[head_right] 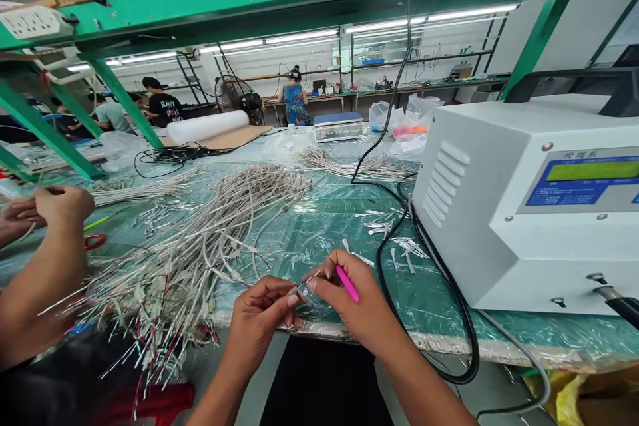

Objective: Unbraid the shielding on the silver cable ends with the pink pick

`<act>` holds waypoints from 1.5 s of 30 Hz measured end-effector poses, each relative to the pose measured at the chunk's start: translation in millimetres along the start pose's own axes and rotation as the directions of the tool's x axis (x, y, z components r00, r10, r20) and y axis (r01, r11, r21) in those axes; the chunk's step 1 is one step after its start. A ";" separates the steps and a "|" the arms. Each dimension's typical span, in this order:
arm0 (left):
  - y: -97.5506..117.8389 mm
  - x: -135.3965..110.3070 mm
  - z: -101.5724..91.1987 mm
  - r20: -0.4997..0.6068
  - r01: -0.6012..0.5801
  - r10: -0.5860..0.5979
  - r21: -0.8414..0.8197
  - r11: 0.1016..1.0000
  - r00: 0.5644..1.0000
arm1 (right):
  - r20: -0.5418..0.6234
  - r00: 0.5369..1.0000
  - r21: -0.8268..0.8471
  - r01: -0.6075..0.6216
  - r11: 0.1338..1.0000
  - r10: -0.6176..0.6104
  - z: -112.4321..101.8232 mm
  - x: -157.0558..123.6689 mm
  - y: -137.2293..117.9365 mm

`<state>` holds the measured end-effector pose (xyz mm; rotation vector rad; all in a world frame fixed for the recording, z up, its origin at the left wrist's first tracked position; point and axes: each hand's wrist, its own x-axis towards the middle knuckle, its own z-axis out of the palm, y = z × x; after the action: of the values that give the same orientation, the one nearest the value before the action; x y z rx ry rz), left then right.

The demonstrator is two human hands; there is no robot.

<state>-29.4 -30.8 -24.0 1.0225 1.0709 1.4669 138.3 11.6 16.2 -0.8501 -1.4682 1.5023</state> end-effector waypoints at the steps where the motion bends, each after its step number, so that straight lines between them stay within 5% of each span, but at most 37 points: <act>1: 0.5 0.2 0.3 0.005 0.003 -0.003 -0.003 1.000 1.000 | 0.012 1.000 0.000 -0.008 1.000 0.008 1.6 -1.0 0.4; 13: -0.1 0.7 -4.6 0.071 0.042 -0.042 0.007 0.999 0.997 | 0.048 0.998 -0.067 0.053 0.996 -0.050 -1.9 3.2 0.9; 20: 2.0 0.6 -0.2 0.114 0.061 -0.074 0.110 0.992 0.991 | 0.322 0.944 -0.201 0.139 0.970 -0.069 -21.6 6.0 -18.2; 22: 1.6 1.2 3.7 0.078 0.060 -0.072 0.141 0.988 0.994 | 0.376 0.924 -0.371 0.222 0.901 -0.073 -25.1 3.9 -23.7; 25: 1.0 2.0 7.5 -0.009 0.050 -0.049 0.106 0.993 0.999 | 0.341 0.911 -0.665 0.409 0.624 -0.233 -21.3 -2.6 -22.1; 27: 1.3 2.0 7.6 -0.043 0.030 -0.028 0.043 0.999 0.999 | 0.330 0.853 -0.745 0.499 0.442 -0.405 -13.7 -8.4 -12.5; 29: 1.9 1.5 6.3 -0.047 0.011 -0.011 -0.005 1.000 0.999 | 0.303 0.794 -0.754 0.538 0.377 -0.527 -4.5 -14.4 0.9; 32: 2.2 0.9 4.8 -0.054 -0.016 0.013 -0.052 0.999 0.998 | 0.179 0.807 -0.728 0.494 0.476 -0.563 6.8 -21.9 18.2; 37: -3.1 -0.3 8.4 -0.074 -0.059 0.053 -0.086 0.995 0.996 | -0.181 0.886 -0.658 0.213 0.723 -0.426 10.7 -27.4 23.5; 41: 5.4 -7.8 8.4 -0.041 -0.095 0.096 0.031 0.995 0.995 | -0.180 0.928 -0.678 0.122 0.725 -0.325 3.5 -32.2 26.2; 43: 26.8 -15.1 2.5 0.105 -0.204 0.181 0.285 0.937 0.978 | -0.130 0.944 -0.682 0.137 0.718 -0.303 -1.9 -35.5 30.8; 45: 61.8 -24.1 -9.1 0.395 -0.376 0.185 0.486 0.789 0.900 | -0.084 0.949 -0.665 0.173 0.727 -0.303 -7.9 -38.2 34.7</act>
<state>-49.6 -61.6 31.9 1.8493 1.1529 1.1615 157.2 -18.2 -22.3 -1.1145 -1.9028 0.6691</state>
